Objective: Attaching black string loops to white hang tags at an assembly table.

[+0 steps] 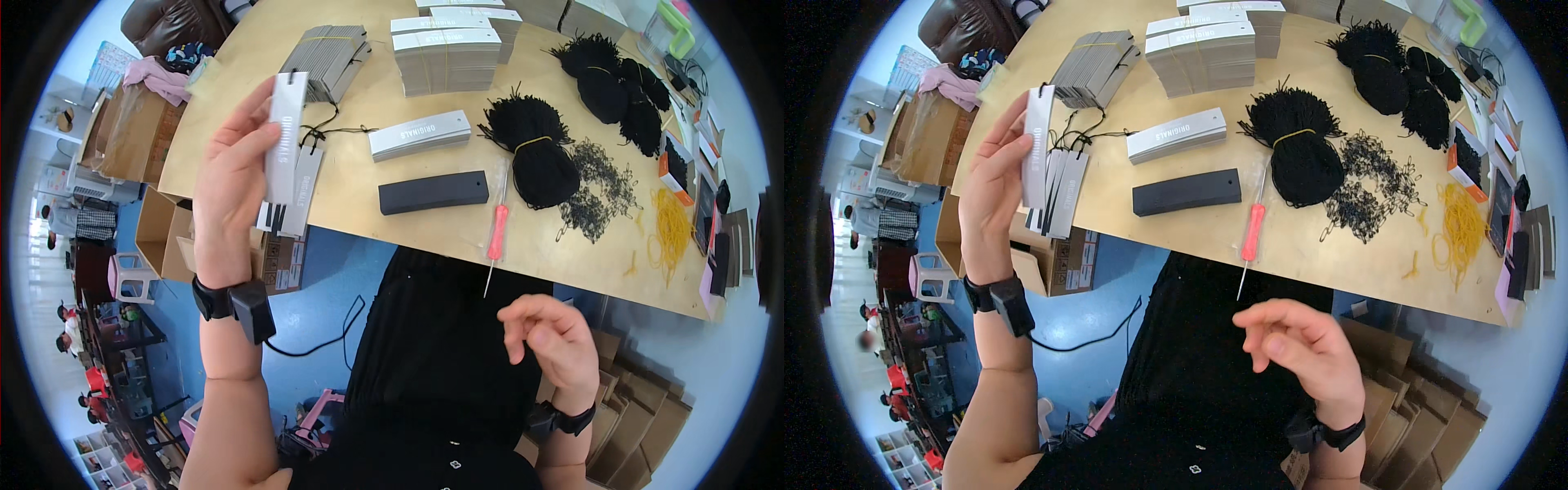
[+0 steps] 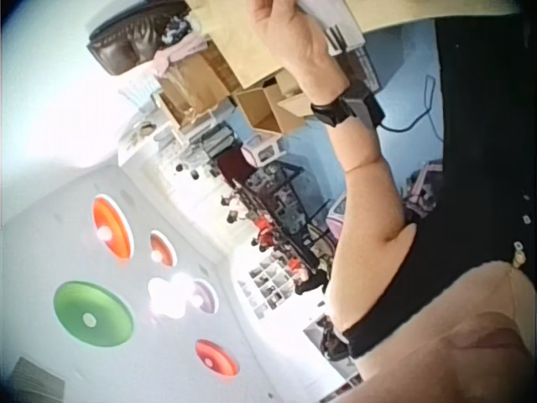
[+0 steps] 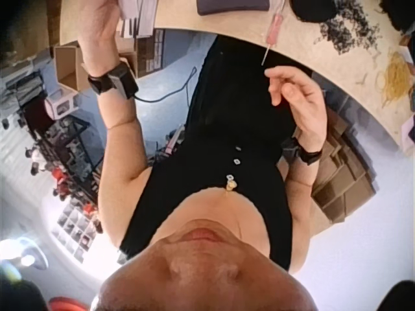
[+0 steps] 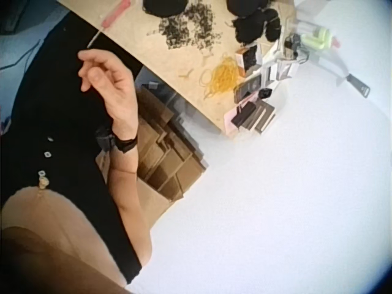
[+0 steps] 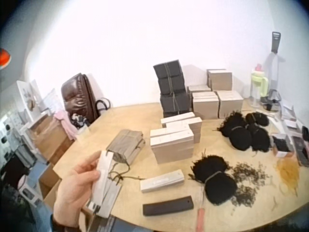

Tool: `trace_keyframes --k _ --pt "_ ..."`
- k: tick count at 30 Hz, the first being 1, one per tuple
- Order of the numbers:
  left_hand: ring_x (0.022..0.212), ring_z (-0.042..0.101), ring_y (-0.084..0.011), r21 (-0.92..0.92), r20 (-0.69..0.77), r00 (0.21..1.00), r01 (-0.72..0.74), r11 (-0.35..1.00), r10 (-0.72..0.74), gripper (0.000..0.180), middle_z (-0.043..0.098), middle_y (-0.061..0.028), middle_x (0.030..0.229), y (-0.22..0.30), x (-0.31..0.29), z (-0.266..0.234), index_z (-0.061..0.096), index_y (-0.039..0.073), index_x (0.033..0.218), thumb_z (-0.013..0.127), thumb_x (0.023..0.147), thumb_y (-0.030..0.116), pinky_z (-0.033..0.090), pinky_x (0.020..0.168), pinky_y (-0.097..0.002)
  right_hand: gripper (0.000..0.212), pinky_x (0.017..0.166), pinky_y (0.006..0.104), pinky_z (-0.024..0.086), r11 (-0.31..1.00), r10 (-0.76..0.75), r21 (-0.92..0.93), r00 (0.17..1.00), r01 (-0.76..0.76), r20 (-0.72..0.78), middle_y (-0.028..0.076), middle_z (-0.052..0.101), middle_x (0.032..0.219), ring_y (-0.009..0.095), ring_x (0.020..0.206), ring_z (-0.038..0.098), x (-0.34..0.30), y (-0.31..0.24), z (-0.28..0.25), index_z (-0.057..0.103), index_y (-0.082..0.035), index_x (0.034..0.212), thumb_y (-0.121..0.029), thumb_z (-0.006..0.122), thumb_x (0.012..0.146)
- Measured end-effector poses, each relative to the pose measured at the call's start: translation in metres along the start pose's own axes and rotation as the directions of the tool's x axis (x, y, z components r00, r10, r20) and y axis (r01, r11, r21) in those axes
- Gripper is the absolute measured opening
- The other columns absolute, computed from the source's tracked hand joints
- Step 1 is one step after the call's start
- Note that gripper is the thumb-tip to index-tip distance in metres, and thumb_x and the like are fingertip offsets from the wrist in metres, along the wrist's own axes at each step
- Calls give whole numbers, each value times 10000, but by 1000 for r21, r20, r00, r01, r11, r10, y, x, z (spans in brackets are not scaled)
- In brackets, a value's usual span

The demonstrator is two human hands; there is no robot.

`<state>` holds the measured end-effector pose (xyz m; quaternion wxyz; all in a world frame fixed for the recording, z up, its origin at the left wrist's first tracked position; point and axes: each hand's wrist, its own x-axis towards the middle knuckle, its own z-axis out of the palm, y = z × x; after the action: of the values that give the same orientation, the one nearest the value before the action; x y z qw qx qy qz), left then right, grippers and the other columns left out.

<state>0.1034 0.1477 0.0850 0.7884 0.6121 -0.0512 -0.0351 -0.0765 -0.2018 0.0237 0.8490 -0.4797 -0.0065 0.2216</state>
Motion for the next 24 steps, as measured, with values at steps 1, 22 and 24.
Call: trace_keyframes --k 1,22,24 --pt "1083 627 -174 132 -66 997 -40 990 49 506 628 -132 1261 -2 4 -8 509 -42 1399 525 895 -78 496 969 -302 347 727 236 488 999 29 -16 1000 -29 4 76 650 926 107 774 604 -2 1 -1 630 36 1224 -204 621 974" --pt "1032 632 -230 666 334 911 -410 623 242 266 636 -118 1146 -84 -76 99 705 5 1024 579 850 -152 503 841 -278 166 660 352 451 -238 -814 -969 559 -68 161 36 579 866 247 752 572 88 -34 -47 679 -89 893 -33 759 759" --pt "948 647 -236 550 392 897 -406 730 203 330 662 -117 1048 -89 -77 118 733 44 1003 589 799 -172 508 775 -286 176 663 356 450 -207 -814 -975 567 -82 125 37 579 866 254 752 572 86 -32 -43 665 -92 878 -28 758 742"
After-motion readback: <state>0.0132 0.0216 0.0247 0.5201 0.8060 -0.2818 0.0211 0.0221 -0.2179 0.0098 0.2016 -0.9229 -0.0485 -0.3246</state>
